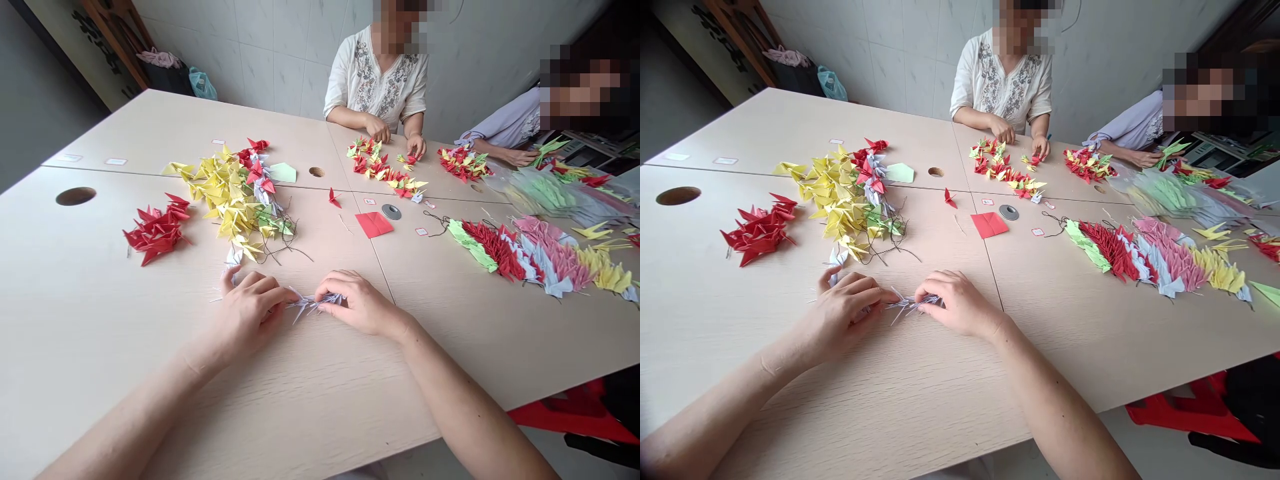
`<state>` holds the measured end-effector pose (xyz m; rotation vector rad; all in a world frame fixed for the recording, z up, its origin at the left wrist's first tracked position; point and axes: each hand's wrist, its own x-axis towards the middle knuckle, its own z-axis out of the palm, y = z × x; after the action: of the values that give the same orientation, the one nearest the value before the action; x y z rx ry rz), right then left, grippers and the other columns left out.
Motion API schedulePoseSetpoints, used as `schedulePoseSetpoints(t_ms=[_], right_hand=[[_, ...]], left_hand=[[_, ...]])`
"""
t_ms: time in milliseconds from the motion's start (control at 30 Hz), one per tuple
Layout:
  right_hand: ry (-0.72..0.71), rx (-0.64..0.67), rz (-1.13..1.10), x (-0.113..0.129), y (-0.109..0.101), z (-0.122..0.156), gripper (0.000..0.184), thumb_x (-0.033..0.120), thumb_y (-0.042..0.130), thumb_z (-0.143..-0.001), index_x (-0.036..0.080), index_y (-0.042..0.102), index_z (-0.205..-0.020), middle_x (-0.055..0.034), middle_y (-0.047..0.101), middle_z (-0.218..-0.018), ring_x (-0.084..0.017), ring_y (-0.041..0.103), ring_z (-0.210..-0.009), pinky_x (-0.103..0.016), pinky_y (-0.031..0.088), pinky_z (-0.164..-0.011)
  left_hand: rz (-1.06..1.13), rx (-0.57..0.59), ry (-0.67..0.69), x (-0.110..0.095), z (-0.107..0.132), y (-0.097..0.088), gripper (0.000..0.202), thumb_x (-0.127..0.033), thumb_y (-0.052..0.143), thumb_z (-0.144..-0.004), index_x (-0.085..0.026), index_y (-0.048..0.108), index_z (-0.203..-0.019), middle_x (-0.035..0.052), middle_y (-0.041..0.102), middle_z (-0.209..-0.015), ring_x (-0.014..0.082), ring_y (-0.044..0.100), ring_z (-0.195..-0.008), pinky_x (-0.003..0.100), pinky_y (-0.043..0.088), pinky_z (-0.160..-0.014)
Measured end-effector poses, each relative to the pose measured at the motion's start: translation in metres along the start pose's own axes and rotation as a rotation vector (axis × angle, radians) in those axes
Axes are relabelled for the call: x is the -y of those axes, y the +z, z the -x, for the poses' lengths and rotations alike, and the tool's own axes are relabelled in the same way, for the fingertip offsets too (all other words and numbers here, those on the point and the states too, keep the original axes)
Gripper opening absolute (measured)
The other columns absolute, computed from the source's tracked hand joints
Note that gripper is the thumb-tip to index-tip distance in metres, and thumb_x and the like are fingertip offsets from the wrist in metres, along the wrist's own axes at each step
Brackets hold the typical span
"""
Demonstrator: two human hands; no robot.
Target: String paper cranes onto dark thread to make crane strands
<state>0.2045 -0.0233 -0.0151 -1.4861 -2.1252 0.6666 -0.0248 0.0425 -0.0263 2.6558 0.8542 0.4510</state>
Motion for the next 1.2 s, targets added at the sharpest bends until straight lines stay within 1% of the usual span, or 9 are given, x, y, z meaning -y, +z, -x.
schedulePoseSetpoints(t_ms=[133, 367, 667, 767, 900, 933, 1000, 1100, 1200], right_hand=[[0.000, 0.003, 0.001, 0.000, 0.000, -0.001, 0.009, 0.013, 0.065, -0.085, 0.021, 0.062, -0.086, 0.0010, 0.064, -0.090, -0.014, 0.056, -0.087, -0.028, 0.040, -0.082], [0.003, -0.007, 0.003, 0.000, 0.000, 0.000, 0.009, 0.013, 0.065, -0.085, 0.022, 0.063, -0.087, 0.0013, 0.065, -0.090, -0.015, 0.057, -0.088, -0.028, 0.040, -0.083], [0.019, -0.025, 0.008, 0.001, 0.000, -0.001, 0.014, 0.013, 0.066, -0.083, 0.022, 0.060, -0.091, 0.0017, 0.065, -0.091, -0.014, 0.058, -0.087, -0.027, 0.041, -0.081], [0.016, -0.026, 0.003, 0.003, 0.002, 0.000, 0.020, 0.014, 0.068, -0.081, 0.023, 0.058, -0.096, 0.0014, 0.066, -0.094, -0.015, 0.059, -0.089, -0.028, 0.041, -0.083], [-0.017, -0.070, 0.056, 0.006, 0.009, -0.001, 0.042, 0.021, 0.076, -0.076, 0.025, 0.056, -0.113, -0.0010, 0.066, -0.107, -0.018, 0.059, -0.100, -0.031, 0.037, -0.089], [-0.032, -0.083, 0.083, 0.007, 0.012, -0.001, 0.042, 0.023, 0.076, -0.077, 0.025, 0.057, -0.114, -0.0014, 0.067, -0.108, -0.018, 0.058, -0.101, -0.032, 0.035, -0.090], [-0.059, -0.099, 0.127, 0.008, 0.017, -0.003, 0.028, 0.024, 0.072, -0.081, 0.025, 0.061, -0.106, -0.0008, 0.069, -0.104, -0.018, 0.059, -0.099, -0.033, 0.033, -0.089], [-0.064, -0.113, 0.153, 0.009, 0.019, -0.005, 0.006, 0.022, 0.067, -0.086, 0.023, 0.063, -0.091, 0.0020, 0.070, -0.092, -0.014, 0.061, -0.091, -0.032, 0.030, -0.089], [-0.049, -0.129, 0.170, 0.010, 0.018, -0.005, 0.004, 0.022, 0.066, -0.086, 0.022, 0.062, -0.085, 0.0028, 0.069, -0.087, -0.013, 0.061, -0.088, -0.032, 0.029, -0.090]], left_hand=[[0.011, 0.006, -0.010, 0.000, 0.000, -0.001, 0.026, -0.014, 0.047, -0.086, -0.031, 0.065, -0.095, -0.0028, 0.067, -0.084, 0.0186, 0.057, -0.088, 0.048, 0.017, -0.099], [-0.012, 0.007, 0.014, 0.003, 0.000, 0.001, 0.035, -0.013, 0.045, -0.087, -0.037, 0.065, -0.103, -0.0027, 0.065, -0.083, 0.0197, 0.056, -0.087, 0.049, 0.018, -0.097], [-0.031, 0.006, 0.032, 0.006, 0.001, 0.003, 0.040, -0.011, 0.045, -0.087, -0.040, 0.066, -0.107, -0.0022, 0.061, -0.080, 0.0191, 0.055, -0.085, 0.049, 0.020, -0.094], [-0.035, 0.006, 0.039, 0.006, 0.001, 0.003, 0.040, -0.013, 0.044, -0.089, -0.040, 0.066, -0.108, -0.0019, 0.060, -0.080, 0.0187, 0.054, -0.084, 0.049, 0.019, -0.094], [-0.036, -0.003, 0.062, 0.007, 0.002, 0.004, 0.038, -0.014, 0.046, -0.090, -0.042, 0.065, -0.108, -0.0024, 0.062, -0.081, 0.0187, 0.054, -0.084, 0.049, 0.019, -0.094], [-0.041, -0.014, 0.066, 0.007, 0.002, 0.004, 0.038, -0.014, 0.047, -0.090, -0.043, 0.064, -0.108, -0.0028, 0.063, -0.081, 0.0191, 0.054, -0.085, 0.050, 0.018, -0.094], [-0.050, -0.030, 0.070, 0.007, 0.001, 0.004, 0.038, -0.014, 0.048, -0.090, -0.044, 0.064, -0.108, -0.0038, 0.065, -0.082, 0.0195, 0.054, -0.087, 0.052, 0.016, -0.097], [-0.038, -0.037, 0.054, 0.006, 0.001, 0.004, 0.033, -0.012, 0.049, -0.088, -0.038, 0.065, -0.102, -0.0046, 0.068, -0.084, 0.0187, 0.056, -0.089, 0.052, 0.011, -0.102], [-0.021, -0.050, 0.021, 0.004, 0.001, 0.003, 0.024, -0.011, 0.049, -0.086, -0.030, 0.063, -0.094, -0.0043, 0.069, -0.083, 0.0180, 0.058, -0.089, 0.052, 0.007, -0.106]])
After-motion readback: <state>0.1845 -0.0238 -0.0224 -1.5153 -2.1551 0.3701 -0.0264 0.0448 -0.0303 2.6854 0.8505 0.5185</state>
